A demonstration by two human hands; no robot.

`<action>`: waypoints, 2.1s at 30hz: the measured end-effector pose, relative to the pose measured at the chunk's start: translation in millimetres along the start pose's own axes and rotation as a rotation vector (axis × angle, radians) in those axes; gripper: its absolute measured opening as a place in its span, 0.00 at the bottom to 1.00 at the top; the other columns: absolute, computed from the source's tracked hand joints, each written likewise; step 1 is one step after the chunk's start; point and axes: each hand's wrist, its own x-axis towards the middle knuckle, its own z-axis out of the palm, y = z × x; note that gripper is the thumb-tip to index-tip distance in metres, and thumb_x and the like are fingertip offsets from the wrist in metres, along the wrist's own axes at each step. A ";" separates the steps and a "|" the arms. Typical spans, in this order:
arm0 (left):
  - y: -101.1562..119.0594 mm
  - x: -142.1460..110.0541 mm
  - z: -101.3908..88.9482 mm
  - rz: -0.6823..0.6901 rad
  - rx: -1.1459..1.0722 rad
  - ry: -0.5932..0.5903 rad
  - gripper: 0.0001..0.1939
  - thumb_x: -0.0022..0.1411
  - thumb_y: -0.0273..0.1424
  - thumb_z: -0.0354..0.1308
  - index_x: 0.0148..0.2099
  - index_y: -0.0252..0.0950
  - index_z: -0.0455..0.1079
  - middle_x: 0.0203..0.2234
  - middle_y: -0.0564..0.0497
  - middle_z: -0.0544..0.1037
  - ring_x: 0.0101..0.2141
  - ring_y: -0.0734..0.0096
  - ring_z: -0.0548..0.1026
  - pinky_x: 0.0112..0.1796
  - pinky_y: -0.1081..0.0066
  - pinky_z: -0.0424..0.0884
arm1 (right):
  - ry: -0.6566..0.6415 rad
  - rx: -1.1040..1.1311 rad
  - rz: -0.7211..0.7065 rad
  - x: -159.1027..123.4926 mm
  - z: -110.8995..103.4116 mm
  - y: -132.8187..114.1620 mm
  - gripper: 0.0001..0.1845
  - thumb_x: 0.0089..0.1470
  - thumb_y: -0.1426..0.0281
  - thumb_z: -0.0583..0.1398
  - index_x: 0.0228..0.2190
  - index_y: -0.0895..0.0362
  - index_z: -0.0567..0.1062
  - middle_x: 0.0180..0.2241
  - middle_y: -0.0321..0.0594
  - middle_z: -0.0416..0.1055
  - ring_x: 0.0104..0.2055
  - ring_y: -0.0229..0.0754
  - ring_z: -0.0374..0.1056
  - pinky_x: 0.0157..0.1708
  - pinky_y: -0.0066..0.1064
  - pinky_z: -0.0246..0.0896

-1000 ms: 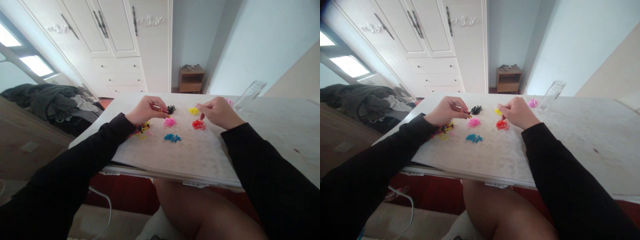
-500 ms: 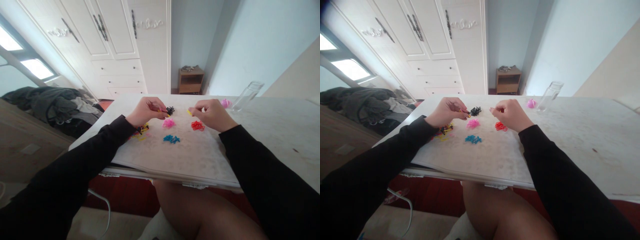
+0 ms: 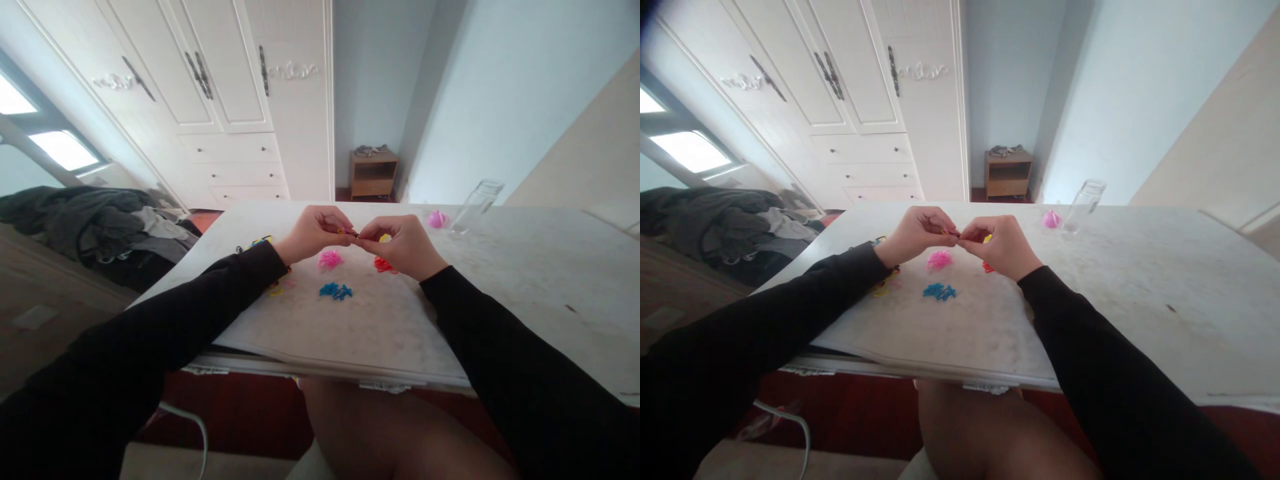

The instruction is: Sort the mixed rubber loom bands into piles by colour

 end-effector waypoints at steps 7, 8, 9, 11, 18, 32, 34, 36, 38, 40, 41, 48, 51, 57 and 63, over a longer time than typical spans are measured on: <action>2.9 -7.4 -7.9 0.025 0.052 0.130 0.22 0.46 0.39 0.82 0.34 0.32 0.77 0.30 0.47 0.85 0.31 0.66 0.86 0.32 0.71 0.81 | 0.141 -0.036 0.104 5.9 -17.2 27.2 0.08 0.49 0.65 0.71 0.26 0.56 0.81 0.27 0.41 0.80 0.29 0.41 0.72 0.31 0.34 0.66; 2.9 -8.5 -10.1 0.026 0.054 0.142 0.21 0.46 0.38 0.82 0.34 0.32 0.77 0.30 0.47 0.85 0.31 0.66 0.86 0.32 0.71 0.82 | 0.172 -0.064 0.135 6.5 -21.3 32.5 0.08 0.49 0.65 0.71 0.26 0.56 0.81 0.27 0.41 0.80 0.29 0.41 0.72 0.31 0.34 0.65; 2.4 -9.4 -12.0 0.026 0.054 0.147 0.21 0.46 0.38 0.81 0.35 0.32 0.77 0.30 0.47 0.85 0.31 0.66 0.86 0.32 0.70 0.82 | 0.189 -0.102 0.165 6.8 -25.2 37.4 0.07 0.49 0.65 0.70 0.26 0.56 0.81 0.27 0.41 0.80 0.29 0.41 0.71 0.30 0.34 0.65; 0.6 -10.6 -14.6 0.027 0.051 0.135 0.20 0.46 0.37 0.81 0.35 0.32 0.78 0.31 0.46 0.86 0.32 0.65 0.86 0.35 0.69 0.84 | 0.196 -0.186 0.210 6.6 -31.5 45.2 0.07 0.48 0.66 0.70 0.26 0.57 0.81 0.27 0.41 0.80 0.28 0.41 0.71 0.30 0.34 0.64; -3.6 -14.4 -10.0 0.039 0.091 0.042 0.17 0.47 0.32 0.79 0.37 0.33 0.79 0.32 0.44 0.87 0.35 0.61 0.88 0.38 0.68 0.85 | 0.066 -0.327 0.245 4.3 -31.6 46.8 0.08 0.48 0.65 0.68 0.26 0.57 0.81 0.27 0.40 0.80 0.28 0.40 0.70 0.30 0.34 0.62; 2.9 -22.3 -0.9 0.116 0.354 -0.046 0.23 0.51 0.21 0.66 0.50 0.36 0.72 0.27 0.55 0.83 0.28 0.72 0.81 0.33 0.75 0.77 | -0.208 -0.338 -0.384 2.8 21.2 -5.4 0.11 0.67 0.74 0.59 0.43 0.55 0.83 0.40 0.46 0.75 0.44 0.48 0.71 0.44 0.42 0.69; 2.1 -22.7 -0.8 0.097 0.365 -0.045 0.23 0.50 0.21 0.67 0.50 0.36 0.71 0.26 0.57 0.81 0.27 0.73 0.79 0.32 0.75 0.76 | -0.220 -0.318 -0.358 2.3 22.2 -1.5 0.10 0.67 0.75 0.59 0.40 0.55 0.82 0.40 0.46 0.74 0.44 0.48 0.70 0.45 0.42 0.69; 1.7 -22.7 -0.5 0.087 0.336 -0.046 0.24 0.51 0.22 0.68 0.50 0.36 0.71 0.26 0.57 0.81 0.27 0.74 0.79 0.32 0.75 0.77 | -0.210 -0.285 -0.340 2.0 20.5 0.5 0.09 0.66 0.75 0.59 0.37 0.55 0.81 0.39 0.45 0.74 0.44 0.47 0.71 0.45 0.41 0.68; 1.9 -22.6 -0.3 0.091 0.289 -0.053 0.24 0.52 0.24 0.70 0.51 0.36 0.71 0.26 0.56 0.81 0.27 0.73 0.80 0.33 0.74 0.78 | -0.180 -0.250 -0.313 1.7 17.7 0.0 0.08 0.66 0.75 0.60 0.35 0.55 0.79 0.38 0.44 0.74 0.42 0.45 0.71 0.43 0.39 0.68; 2.6 -22.3 -0.4 0.090 0.256 -0.053 0.23 0.53 0.25 0.71 0.51 0.36 0.71 0.27 0.54 0.83 0.28 0.73 0.81 0.34 0.74 0.79 | -0.144 -0.217 -0.266 1.3 15.2 -2.3 0.07 0.65 0.74 0.60 0.34 0.55 0.78 0.36 0.42 0.73 0.39 0.43 0.70 0.39 0.36 0.67; 3.0 -22.1 -0.5 0.086 0.246 -0.048 0.22 0.53 0.25 0.71 0.50 0.35 0.72 0.27 0.53 0.83 0.28 0.73 0.82 0.34 0.74 0.80 | -0.128 -0.200 -0.239 1.1 14.3 -3.7 0.07 0.64 0.74 0.61 0.34 0.55 0.78 0.35 0.41 0.73 0.38 0.42 0.70 0.37 0.34 0.66; 1.2 -21.3 -1.6 0.049 0.206 -0.018 0.19 0.52 0.26 0.73 0.45 0.35 0.72 0.28 0.51 0.85 0.30 0.70 0.84 0.34 0.73 0.82 | 0.015 -0.142 -0.174 1.9 11.2 -7.2 0.06 0.62 0.71 0.62 0.33 0.55 0.80 0.33 0.40 0.77 0.35 0.41 0.71 0.34 0.33 0.65; 0.2 -20.4 -1.9 0.042 0.223 -0.011 0.16 0.51 0.28 0.74 0.41 0.35 0.73 0.29 0.49 0.85 0.30 0.69 0.84 0.34 0.72 0.82 | 0.099 -0.183 -0.096 4.9 2.7 1.5 0.05 0.59 0.70 0.63 0.33 0.55 0.80 0.34 0.41 0.79 0.36 0.43 0.72 0.33 0.34 0.64; -2.1 -18.4 -4.9 0.059 0.275 0.009 0.10 0.52 0.31 0.74 0.33 0.33 0.78 0.28 0.47 0.85 0.30 0.70 0.83 0.33 0.73 0.81 | 0.169 -0.349 0.104 7.6 -20.9 32.7 0.03 0.51 0.73 0.65 0.28 0.55 0.81 0.31 0.41 0.80 0.33 0.44 0.72 0.35 0.37 0.65; -3.1 -17.9 -6.4 0.060 0.325 0.024 0.07 0.52 0.31 0.73 0.32 0.33 0.80 0.26 0.47 0.84 0.28 0.71 0.81 0.30 0.73 0.79 | 0.166 -0.411 0.179 5.4 -25.0 45.8 0.02 0.46 0.72 0.66 0.24 0.55 0.80 0.26 0.39 0.79 0.28 0.42 0.69 0.32 0.36 0.62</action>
